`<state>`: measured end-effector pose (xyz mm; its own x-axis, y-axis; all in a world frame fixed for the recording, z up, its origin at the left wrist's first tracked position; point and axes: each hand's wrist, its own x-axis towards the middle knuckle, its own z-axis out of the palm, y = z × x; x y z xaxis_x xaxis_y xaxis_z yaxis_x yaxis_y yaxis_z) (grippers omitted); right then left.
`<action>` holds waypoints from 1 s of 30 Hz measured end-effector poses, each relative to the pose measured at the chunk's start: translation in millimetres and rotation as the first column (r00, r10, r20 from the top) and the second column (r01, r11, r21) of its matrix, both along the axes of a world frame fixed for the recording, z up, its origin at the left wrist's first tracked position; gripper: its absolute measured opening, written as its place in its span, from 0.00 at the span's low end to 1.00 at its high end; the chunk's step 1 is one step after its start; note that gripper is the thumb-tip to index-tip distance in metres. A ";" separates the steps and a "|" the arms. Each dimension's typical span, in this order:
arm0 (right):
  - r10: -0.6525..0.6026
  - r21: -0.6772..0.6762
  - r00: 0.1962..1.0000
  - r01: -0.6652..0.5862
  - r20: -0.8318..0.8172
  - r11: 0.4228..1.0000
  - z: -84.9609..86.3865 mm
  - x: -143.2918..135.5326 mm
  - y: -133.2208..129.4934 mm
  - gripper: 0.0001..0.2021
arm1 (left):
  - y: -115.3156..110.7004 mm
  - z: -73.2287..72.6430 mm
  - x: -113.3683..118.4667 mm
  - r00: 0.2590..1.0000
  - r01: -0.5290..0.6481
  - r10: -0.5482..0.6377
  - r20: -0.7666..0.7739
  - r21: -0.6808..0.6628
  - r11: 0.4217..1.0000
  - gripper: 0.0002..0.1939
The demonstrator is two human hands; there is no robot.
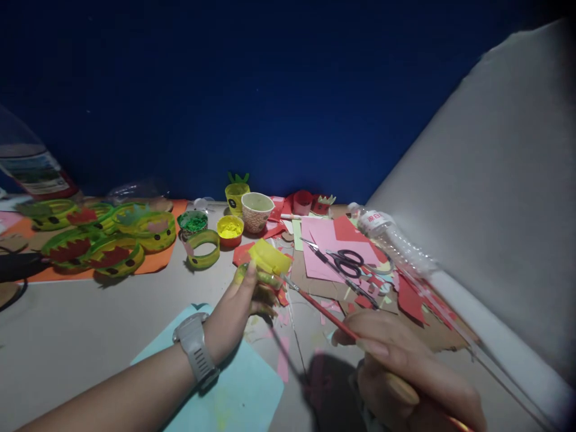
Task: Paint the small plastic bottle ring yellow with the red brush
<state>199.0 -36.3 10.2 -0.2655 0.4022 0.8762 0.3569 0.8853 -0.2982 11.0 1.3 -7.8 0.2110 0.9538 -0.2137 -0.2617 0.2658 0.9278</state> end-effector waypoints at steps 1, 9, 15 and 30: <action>0.016 0.016 0.999 -0.015 -0.046 1.000 -0.2 -1.9 0.5 0.21 | 0.2 -0.2 0.6 1.000 -0.001 0.001 -0.005 0.003 1.000 0.30; 0.085 0.029 0.995 -0.083 -0.043 0.996 6.1 -2.9 3.8 0.17 | 2.1 -5.1 0.8 0.999 -0.007 0.008 0.041 -0.022 1.000 0.30; 0.044 0.029 0.999 -0.044 0.011 0.999 17.5 -2.3 4.4 0.15 | 2.9 -3.5 0.8 0.997 -0.006 0.006 0.080 -0.009 1.000 0.26; 0.019 0.060 0.998 -0.022 0.054 0.998 16.3 -1.2 10.0 0.12 | 9.0 -3.1 1.0 0.957 -0.033 0.068 0.281 -0.130 0.991 0.20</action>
